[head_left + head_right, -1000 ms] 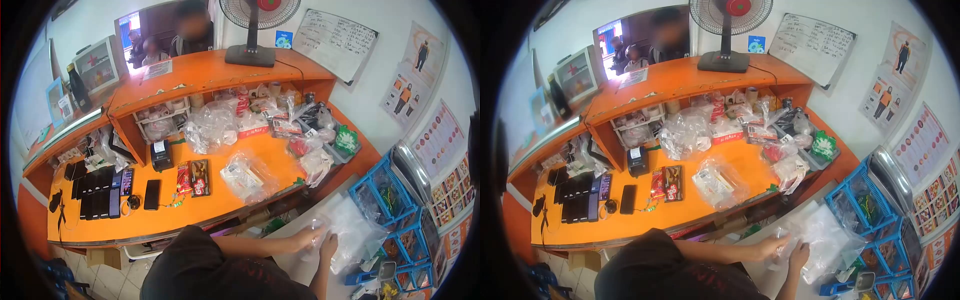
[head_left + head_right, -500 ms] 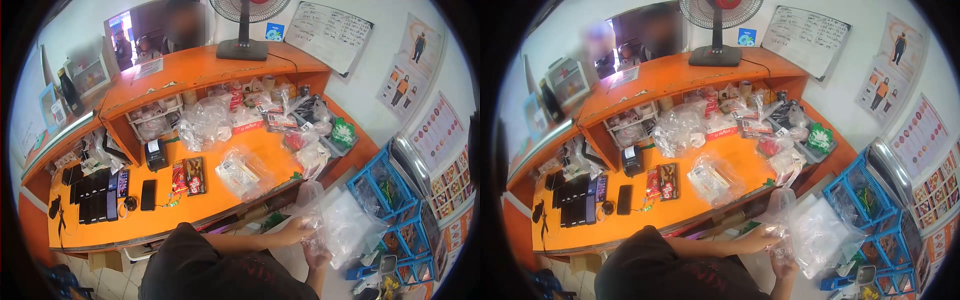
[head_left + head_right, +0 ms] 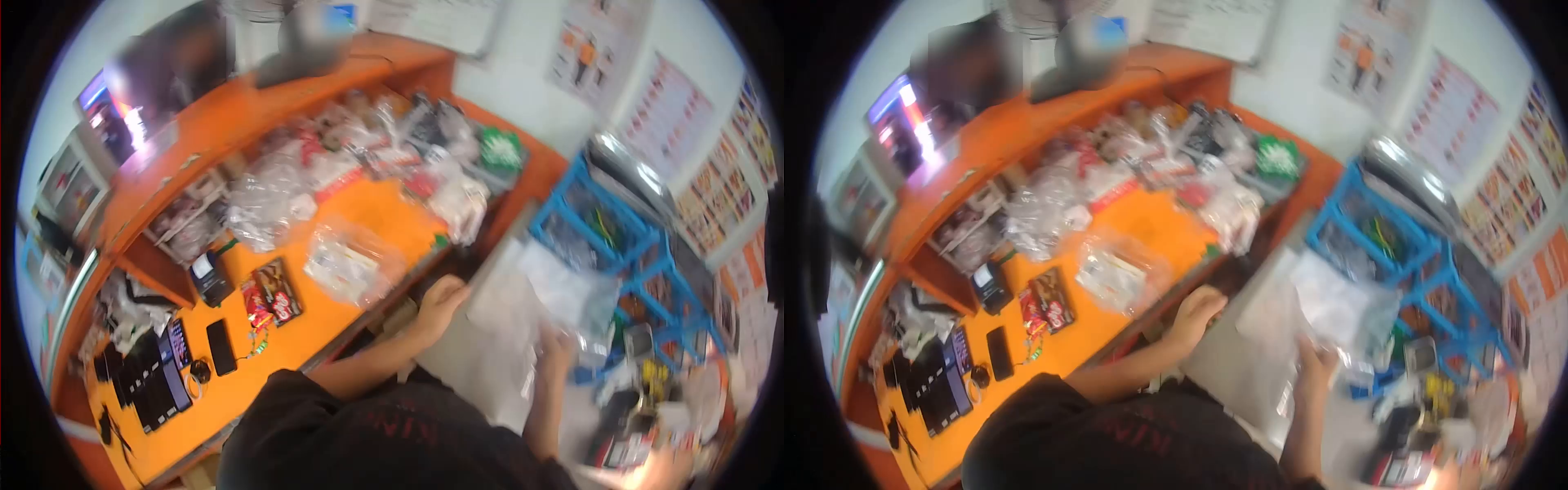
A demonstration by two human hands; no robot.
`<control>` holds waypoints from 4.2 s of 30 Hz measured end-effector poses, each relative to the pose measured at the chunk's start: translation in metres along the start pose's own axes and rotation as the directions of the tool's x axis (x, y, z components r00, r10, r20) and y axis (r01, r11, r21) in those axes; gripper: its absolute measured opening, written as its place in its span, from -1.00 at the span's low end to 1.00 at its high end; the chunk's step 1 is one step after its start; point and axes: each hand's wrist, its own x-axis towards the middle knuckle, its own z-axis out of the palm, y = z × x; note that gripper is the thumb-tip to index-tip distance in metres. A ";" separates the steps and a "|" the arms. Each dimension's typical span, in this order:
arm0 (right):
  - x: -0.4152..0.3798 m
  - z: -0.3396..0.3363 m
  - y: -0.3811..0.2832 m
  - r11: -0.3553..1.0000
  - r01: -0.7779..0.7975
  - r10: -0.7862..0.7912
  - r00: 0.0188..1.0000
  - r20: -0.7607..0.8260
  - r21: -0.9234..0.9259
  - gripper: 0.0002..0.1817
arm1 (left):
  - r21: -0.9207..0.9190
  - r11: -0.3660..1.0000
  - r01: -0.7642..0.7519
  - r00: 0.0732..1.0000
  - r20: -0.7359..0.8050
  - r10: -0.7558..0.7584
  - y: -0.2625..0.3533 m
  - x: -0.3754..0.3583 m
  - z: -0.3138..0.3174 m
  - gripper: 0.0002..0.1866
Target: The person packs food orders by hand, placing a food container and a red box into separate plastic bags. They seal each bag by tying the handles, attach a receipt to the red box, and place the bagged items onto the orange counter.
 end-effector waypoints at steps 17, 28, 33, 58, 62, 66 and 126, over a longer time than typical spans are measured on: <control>0.010 -0.060 0.006 0.414 0.010 -0.595 0.760 -0.262 -0.910 -0.67 | 0.751 0.225 -0.620 0.660 0.346 0.667 0.074 0.057 -0.031 -0.80; 0.001 -0.083 0.005 0.646 -0.282 0.087 0.950 0.299 0.709 -0.57 | -0.426 0.840 0.336 0.941 0.115 -0.318 0.013 0.068 -0.031 -0.84; 0.013 -0.066 -0.037 0.795 -0.104 0.309 0.918 -0.250 0.598 -0.52 | 0.225 0.607 0.762 0.181 0.826 -0.533 0.008 0.041 -0.065 -0.63; -0.034 -0.094 0.059 0.862 -0.217 0.264 0.964 0.041 -0.458 -0.10 | 0.331 0.808 0.488 0.700 0.405 -0.589 -0.083 0.017 0.054 -0.68; -0.053 -0.129 0.057 0.740 -0.205 0.031 0.962 -0.273 -0.640 -0.25 | 0.596 0.675 0.435 0.683 0.271 -0.679 -0.100 0.021 0.017 -0.64; -0.044 -0.079 0.082 0.813 -0.095 0.137 0.990 0.030 -0.574 -0.34 | 0.526 0.598 0.605 0.593 0.203 -0.779 -0.083 -0.001 0.036 -0.63; -0.182 -0.152 0.099 0.755 -0.165 0.551 0.685 -0.477 0.635 -0.19 | 0.605 0.639 -0.475 0.409 0.795 -0.449 -0.073 -0.038 0.162 -0.55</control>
